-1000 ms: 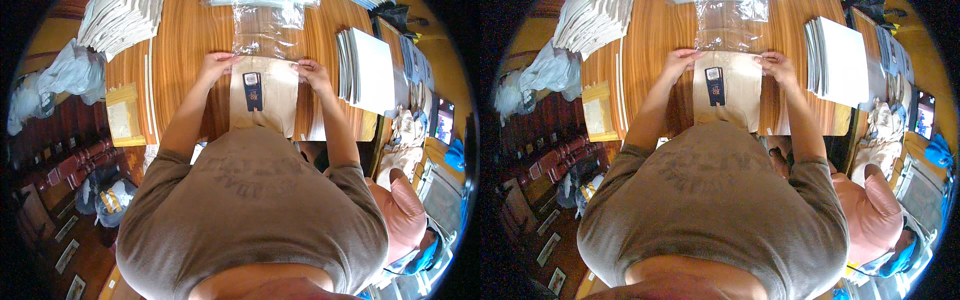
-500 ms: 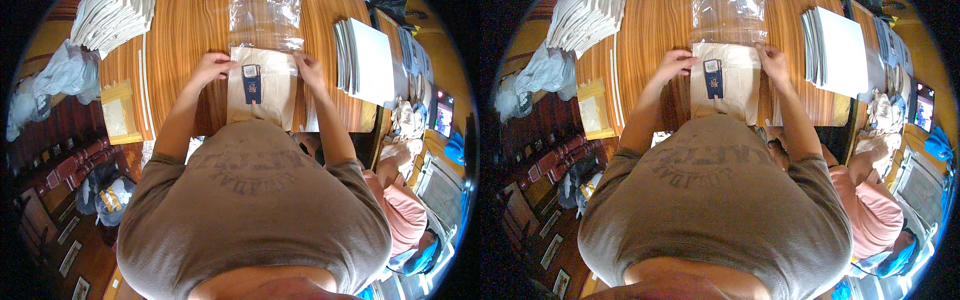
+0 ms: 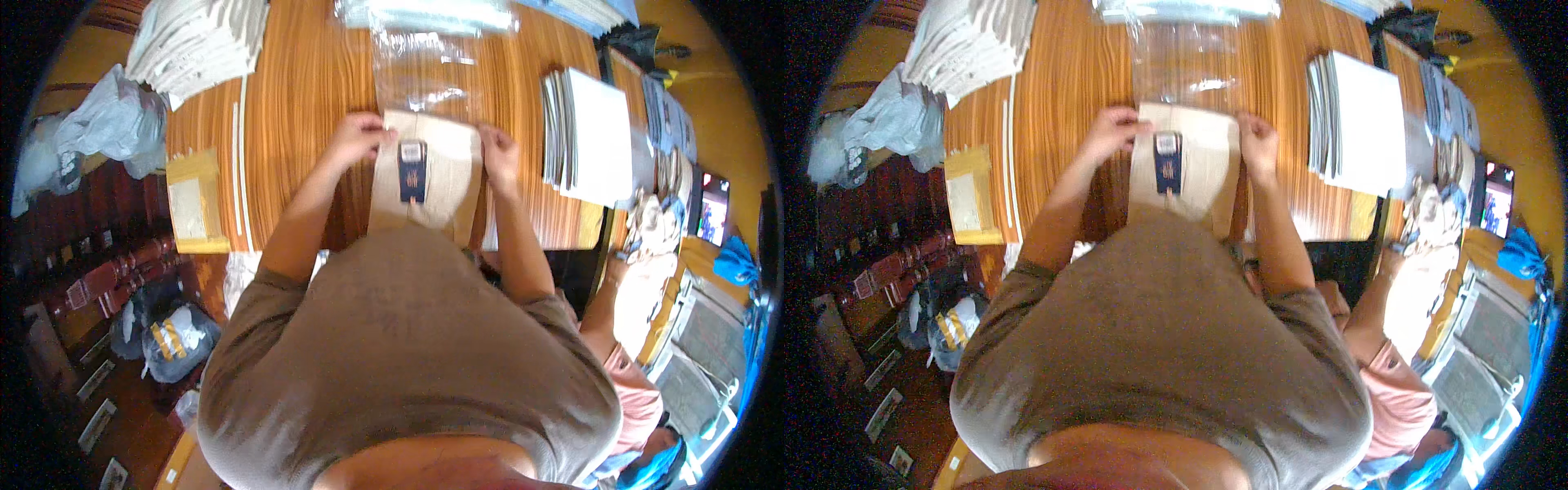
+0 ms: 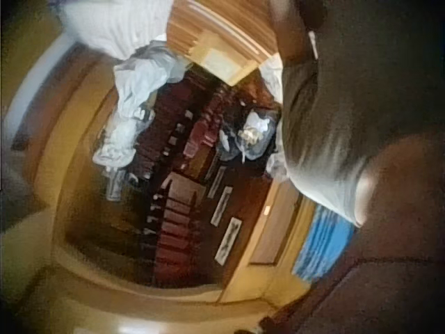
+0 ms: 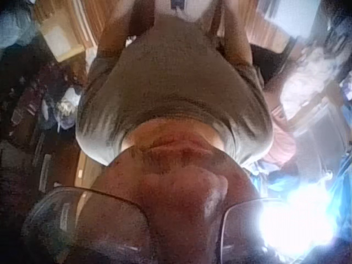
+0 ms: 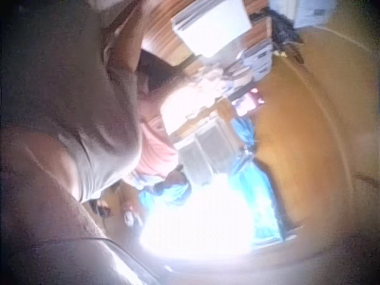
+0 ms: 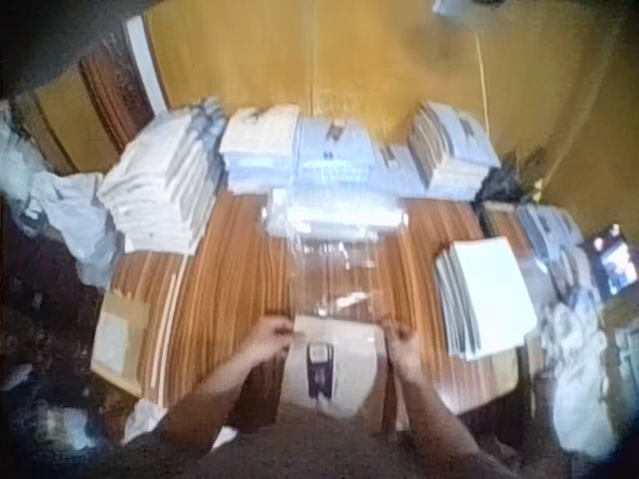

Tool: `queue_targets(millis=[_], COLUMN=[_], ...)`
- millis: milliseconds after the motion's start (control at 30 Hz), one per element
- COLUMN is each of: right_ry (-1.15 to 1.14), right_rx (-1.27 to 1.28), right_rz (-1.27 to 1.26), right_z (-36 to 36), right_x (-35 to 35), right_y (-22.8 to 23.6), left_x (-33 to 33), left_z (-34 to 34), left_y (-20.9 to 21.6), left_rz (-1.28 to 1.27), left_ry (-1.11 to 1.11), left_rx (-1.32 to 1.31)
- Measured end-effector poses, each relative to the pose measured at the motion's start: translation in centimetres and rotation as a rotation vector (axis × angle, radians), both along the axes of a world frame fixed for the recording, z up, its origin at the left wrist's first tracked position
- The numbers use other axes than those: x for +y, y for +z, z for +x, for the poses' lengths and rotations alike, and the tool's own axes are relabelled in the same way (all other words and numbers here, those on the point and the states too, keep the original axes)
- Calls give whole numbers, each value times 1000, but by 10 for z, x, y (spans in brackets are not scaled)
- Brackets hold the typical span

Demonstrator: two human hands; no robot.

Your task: The person takes a textile item from a pile, lays it flat on a table, folds it into a square, places it into a clear plastic bag, seals the bag by hand, and stacks it with other bagged items.

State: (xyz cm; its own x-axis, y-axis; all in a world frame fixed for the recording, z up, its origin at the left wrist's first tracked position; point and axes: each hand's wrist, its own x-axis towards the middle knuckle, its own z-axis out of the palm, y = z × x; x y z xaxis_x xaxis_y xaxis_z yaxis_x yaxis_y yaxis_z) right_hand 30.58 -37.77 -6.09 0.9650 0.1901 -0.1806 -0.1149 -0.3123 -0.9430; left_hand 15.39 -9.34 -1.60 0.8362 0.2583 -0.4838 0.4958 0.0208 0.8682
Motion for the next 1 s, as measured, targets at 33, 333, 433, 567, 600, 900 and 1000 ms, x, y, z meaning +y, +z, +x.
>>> queue_targets(millis=[33,333,433,567,600,900,1000], right_ry=[-47,-291,-376,-161,-106,264,503], right_rx=[91,386,350,46,103,-441,-730], right_rz=[48,317,503,248,253,-431,-398], right_z=[9,-14,-36,-69,-69,-83,-68], right_x=[-11,7,5,-12,-23,-53,-50], right_y=[-24,27,19,33,23,63,85], left_x=[-5,-7,-3,-1,0,-22,-18], left_z=[4,-4,-8,-17,-21,-78,-68], left_y=[-1,-11,-6,-7,-5,-17,18], left_rz=[-23,-10,-80,-64,-73,423,714], left_ry=[-3,37,28,22,16,97,-155], left_rx=[-9,0,-6,38,46,-350,-622])
